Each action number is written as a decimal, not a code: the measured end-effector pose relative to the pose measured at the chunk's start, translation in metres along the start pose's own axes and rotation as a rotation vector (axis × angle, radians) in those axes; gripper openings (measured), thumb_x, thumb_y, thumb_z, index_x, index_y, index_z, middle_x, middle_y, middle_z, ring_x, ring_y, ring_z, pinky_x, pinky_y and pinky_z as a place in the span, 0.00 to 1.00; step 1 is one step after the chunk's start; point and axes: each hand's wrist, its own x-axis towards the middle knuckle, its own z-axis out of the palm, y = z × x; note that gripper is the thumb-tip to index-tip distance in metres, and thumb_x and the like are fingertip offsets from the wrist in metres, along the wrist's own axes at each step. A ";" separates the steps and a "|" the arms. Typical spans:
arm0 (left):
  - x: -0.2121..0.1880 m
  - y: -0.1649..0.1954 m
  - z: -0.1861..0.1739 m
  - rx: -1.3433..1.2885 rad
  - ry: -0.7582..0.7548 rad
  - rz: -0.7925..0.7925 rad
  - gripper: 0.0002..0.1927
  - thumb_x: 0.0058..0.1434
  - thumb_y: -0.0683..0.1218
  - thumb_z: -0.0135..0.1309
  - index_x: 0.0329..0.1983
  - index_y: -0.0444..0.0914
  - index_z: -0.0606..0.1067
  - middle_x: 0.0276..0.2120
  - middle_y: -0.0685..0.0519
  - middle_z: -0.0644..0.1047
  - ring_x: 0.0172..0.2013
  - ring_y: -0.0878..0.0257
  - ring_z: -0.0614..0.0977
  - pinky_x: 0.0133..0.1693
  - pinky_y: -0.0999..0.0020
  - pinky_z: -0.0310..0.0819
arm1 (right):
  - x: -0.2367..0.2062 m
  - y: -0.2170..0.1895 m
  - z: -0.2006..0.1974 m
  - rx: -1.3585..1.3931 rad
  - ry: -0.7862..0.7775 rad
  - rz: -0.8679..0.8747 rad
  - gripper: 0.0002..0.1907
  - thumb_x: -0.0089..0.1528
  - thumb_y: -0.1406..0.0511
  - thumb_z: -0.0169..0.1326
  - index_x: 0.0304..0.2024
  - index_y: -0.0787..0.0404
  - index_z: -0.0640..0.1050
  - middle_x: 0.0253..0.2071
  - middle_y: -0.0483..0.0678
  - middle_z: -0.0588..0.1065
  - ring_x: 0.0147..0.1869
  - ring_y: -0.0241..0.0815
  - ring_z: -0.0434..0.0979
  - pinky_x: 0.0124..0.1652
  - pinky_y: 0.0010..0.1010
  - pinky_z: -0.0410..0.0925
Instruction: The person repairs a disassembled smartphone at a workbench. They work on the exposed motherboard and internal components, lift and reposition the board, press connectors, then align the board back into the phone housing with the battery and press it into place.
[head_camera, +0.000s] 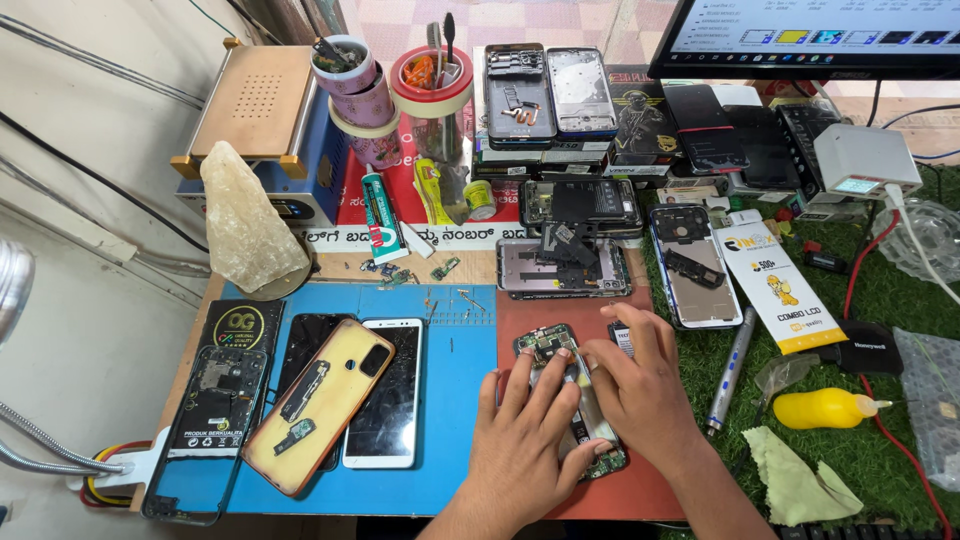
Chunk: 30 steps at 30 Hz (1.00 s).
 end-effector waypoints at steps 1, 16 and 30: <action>0.000 0.000 0.001 0.011 0.014 0.000 0.33 0.66 0.67 0.48 0.59 0.36 0.70 0.68 0.42 0.66 0.67 0.39 0.61 0.62 0.39 0.48 | 0.000 0.000 0.000 0.002 -0.002 0.003 0.07 0.58 0.69 0.58 0.40 0.59 0.79 0.58 0.53 0.67 0.65 0.56 0.63 0.62 0.46 0.60; 0.002 -0.005 0.004 0.002 -0.025 0.059 0.33 0.66 0.68 0.48 0.56 0.35 0.70 0.66 0.40 0.66 0.66 0.42 0.62 0.64 0.36 0.46 | 0.000 0.002 0.002 0.021 0.008 0.004 0.08 0.58 0.69 0.56 0.40 0.61 0.75 0.58 0.53 0.68 0.65 0.56 0.65 0.61 0.47 0.59; 0.005 -0.009 -0.003 -0.064 -0.061 0.006 0.35 0.65 0.68 0.50 0.57 0.33 0.69 0.66 0.42 0.65 0.66 0.41 0.61 0.63 0.38 0.44 | -0.002 0.005 0.004 0.037 -0.013 -0.001 0.10 0.58 0.68 0.56 0.41 0.61 0.73 0.59 0.53 0.68 0.65 0.56 0.65 0.61 0.48 0.58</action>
